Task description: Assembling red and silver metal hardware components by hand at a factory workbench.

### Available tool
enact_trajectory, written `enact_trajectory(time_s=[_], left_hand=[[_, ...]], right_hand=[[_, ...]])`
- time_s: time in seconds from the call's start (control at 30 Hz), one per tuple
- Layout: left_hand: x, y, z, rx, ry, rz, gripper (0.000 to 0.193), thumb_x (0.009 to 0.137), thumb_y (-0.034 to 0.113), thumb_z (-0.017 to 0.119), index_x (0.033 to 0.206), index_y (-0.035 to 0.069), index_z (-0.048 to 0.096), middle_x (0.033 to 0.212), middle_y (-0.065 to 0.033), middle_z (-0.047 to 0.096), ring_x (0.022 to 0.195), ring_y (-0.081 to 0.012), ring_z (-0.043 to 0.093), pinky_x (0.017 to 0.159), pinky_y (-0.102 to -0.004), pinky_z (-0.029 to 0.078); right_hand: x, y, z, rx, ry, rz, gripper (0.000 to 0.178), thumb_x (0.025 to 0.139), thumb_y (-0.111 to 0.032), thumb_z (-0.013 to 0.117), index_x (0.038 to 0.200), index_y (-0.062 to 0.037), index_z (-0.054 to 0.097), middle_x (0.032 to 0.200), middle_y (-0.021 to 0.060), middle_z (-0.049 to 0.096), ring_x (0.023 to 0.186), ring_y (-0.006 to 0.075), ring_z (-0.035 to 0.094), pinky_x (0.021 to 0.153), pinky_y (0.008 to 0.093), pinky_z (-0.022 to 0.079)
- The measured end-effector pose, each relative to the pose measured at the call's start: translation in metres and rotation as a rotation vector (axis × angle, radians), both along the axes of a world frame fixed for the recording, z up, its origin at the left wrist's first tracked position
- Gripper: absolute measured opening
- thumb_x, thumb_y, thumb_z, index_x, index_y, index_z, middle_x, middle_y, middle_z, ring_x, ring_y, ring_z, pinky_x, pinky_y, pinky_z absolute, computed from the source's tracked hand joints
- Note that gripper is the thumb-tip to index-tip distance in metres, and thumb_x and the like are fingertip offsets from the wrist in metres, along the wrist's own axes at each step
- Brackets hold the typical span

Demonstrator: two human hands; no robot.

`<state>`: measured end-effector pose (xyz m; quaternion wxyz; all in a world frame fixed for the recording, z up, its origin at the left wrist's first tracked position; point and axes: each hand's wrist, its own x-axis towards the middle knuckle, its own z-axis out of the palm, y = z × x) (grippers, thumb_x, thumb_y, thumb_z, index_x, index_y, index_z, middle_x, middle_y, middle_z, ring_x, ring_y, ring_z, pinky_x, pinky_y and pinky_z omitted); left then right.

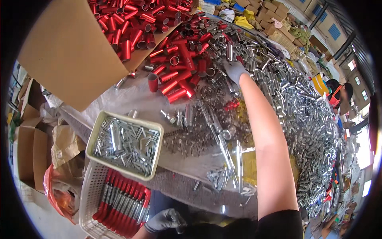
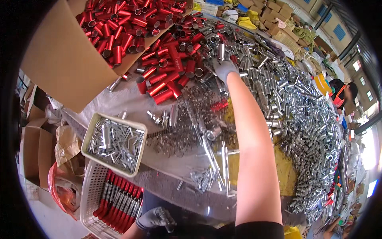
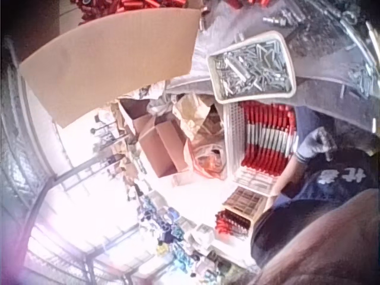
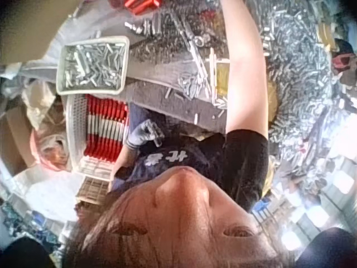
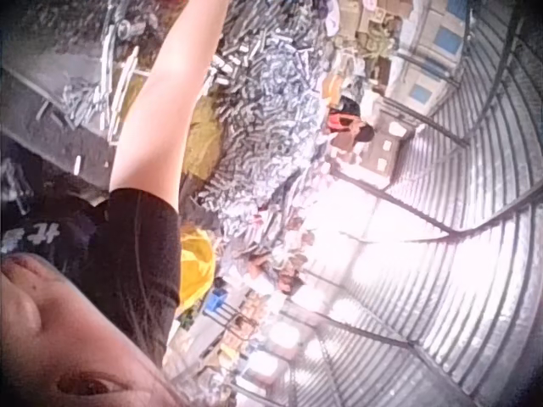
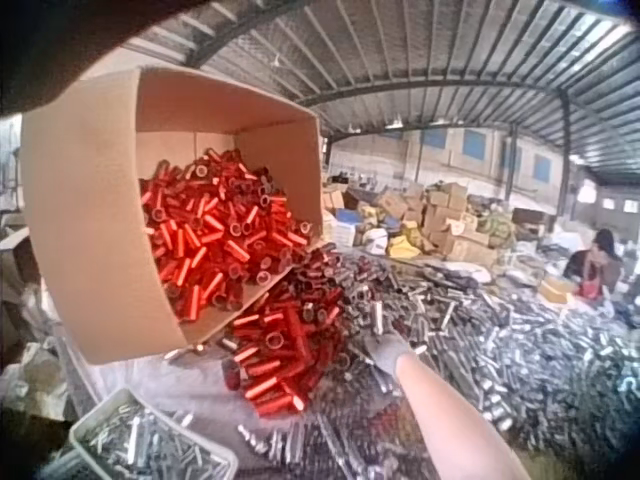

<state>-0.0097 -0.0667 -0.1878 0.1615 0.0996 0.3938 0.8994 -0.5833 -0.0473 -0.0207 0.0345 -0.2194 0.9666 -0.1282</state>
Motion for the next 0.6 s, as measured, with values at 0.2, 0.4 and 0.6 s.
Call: enact_trajectory(time_s=[0.2,0.4,0.6], left_hand=[[0.023,0.047,0.031,-0.119,-0.556,0.118,0.025,0.087,0.008,0.067,0.108,-0.001,0.058,0.101,-0.0086,0.066,0.089,-0.0161,0.064,0.080,-0.0290,0.051],[0.052,0.105,0.024,-0.061,-0.638,0.061,0.038,0.090,0.004,0.060,0.125,-0.004,0.049,0.105,-0.0110,0.063,0.096,-0.0190,0.063,0.087,-0.0306,0.050],[0.057,0.113,0.025,-0.033,-0.507,-0.099,0.046,0.088,0.013,0.063,0.128,-0.006,0.047,0.111,-0.0105,0.061,0.098,-0.0180,0.061,0.089,-0.0295,0.047]], right_hand=[[0.043,0.120,0.047,-0.539,0.152,-0.053,0.068,0.084,-0.060,0.056,0.121,-0.0035,0.060,0.118,0.0237,0.061,0.111,0.0382,0.057,0.097,0.0381,0.043],[0.123,0.212,0.070,-0.323,-0.162,-0.166,0.108,0.075,-0.086,0.034,0.124,0.0087,0.050,0.102,0.0183,0.064,0.087,0.0210,0.064,0.071,0.0348,0.052],[0.204,0.312,0.067,-0.103,0.128,-0.058,0.032,0.088,-0.028,0.057,0.115,-0.0134,0.064,0.113,0.0122,0.065,0.098,0.0303,0.064,0.090,0.0360,0.046]])
